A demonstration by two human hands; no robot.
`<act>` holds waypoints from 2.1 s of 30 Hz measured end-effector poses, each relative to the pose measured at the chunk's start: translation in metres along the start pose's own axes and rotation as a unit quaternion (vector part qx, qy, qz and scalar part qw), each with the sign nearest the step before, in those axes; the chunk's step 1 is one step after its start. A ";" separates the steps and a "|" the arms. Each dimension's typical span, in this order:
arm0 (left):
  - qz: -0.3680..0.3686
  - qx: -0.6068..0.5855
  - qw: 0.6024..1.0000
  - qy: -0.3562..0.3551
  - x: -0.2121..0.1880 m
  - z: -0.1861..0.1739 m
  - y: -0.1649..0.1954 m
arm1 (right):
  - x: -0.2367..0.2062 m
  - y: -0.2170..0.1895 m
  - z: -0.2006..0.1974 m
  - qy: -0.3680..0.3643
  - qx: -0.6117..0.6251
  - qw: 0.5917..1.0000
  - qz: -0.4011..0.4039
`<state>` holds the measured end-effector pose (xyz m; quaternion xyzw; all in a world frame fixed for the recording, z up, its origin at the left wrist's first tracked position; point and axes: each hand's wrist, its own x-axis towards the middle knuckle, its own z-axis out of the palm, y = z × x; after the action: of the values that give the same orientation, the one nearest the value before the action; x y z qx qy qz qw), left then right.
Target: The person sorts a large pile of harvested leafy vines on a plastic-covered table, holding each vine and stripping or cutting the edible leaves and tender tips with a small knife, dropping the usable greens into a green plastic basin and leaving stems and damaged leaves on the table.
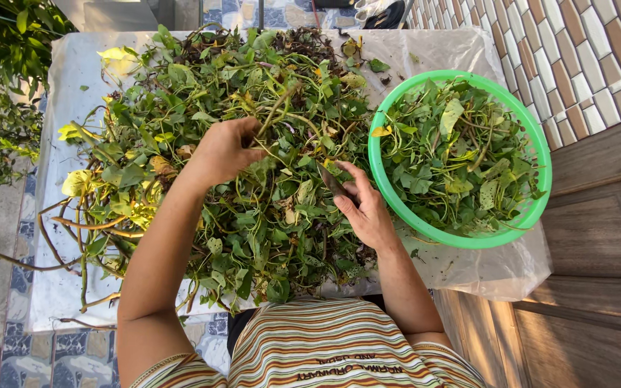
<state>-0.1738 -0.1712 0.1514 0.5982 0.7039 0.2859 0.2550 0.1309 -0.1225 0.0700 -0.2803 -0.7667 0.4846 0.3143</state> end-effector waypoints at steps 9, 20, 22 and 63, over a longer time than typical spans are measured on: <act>0.072 -0.116 0.980 -0.147 0.000 0.036 -0.005 | 0.002 0.001 0.000 -0.009 0.009 0.997 -0.079; 0.000 -0.353 0.926 -0.133 0.008 0.057 -0.057 | 0.025 0.016 -0.039 -0.015 -0.060 0.995 -0.082; -0.009 -0.354 0.929 -0.107 0.009 0.061 -0.068 | 0.020 0.015 -0.049 0.024 -0.062 0.995 -0.069; -0.019 -0.553 0.828 -0.095 -0.016 0.158 -0.041 | 0.001 0.014 0.011 0.060 -0.097 0.990 -0.083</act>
<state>-0.0891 -0.1767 0.0109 0.3681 0.4114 0.5639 0.6142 0.1235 -0.1230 0.0533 -0.2740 -0.8104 0.3621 0.3701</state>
